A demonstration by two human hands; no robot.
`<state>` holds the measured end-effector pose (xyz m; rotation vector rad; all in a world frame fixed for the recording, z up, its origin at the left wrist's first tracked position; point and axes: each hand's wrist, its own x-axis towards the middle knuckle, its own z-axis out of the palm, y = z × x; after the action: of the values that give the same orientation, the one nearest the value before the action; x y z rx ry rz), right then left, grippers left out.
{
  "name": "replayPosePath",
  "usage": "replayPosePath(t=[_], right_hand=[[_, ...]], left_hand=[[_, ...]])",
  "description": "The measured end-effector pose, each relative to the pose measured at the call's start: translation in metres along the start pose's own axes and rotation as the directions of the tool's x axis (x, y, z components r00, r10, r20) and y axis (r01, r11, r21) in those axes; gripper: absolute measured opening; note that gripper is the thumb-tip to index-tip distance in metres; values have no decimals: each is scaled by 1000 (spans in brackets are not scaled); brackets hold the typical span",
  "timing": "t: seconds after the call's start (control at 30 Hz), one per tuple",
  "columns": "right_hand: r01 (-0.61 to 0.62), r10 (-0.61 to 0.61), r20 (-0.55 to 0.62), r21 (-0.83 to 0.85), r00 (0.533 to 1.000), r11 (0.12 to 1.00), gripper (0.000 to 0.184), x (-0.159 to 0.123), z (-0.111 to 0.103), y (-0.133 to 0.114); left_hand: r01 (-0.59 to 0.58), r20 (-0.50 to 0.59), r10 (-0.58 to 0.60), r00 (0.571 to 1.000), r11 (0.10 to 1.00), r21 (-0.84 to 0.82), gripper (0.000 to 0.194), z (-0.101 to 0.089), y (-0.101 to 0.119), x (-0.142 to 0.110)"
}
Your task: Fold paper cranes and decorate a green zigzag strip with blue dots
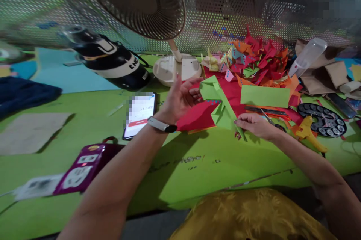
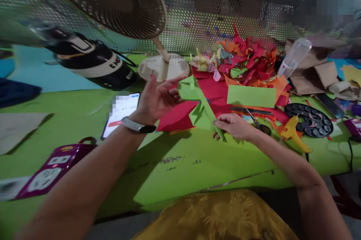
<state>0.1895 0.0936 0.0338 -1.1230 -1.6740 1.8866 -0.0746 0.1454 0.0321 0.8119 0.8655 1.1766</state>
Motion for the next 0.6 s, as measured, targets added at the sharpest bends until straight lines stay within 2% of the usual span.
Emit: replayPosePath(t=[0.07,0.17,0.27,0.43,0.6], right_hand=[[58,-49,-85,112,995,992,45,5,2,6],[104,-73,-160,193,984,976,41,11,3,15],[48,-5,-194,215,981,976,34,16,5,23],[-52,86,-160,206,983,977,32,17,12,30],[-61,98,-160,220,982,974,27,17,17,29]], left_hand=[[61,32,-57,998,990,-131,54,8,-10,0],[195,91,-182,979,966,-169,46,21,-28,-4],[283,92,-275,957,955,-87,37,30,-48,-8],[257,65,-255,965,966,-14,28,31,-71,-11],[216,52,-215,975,976,-10,26,31,-72,-10]])
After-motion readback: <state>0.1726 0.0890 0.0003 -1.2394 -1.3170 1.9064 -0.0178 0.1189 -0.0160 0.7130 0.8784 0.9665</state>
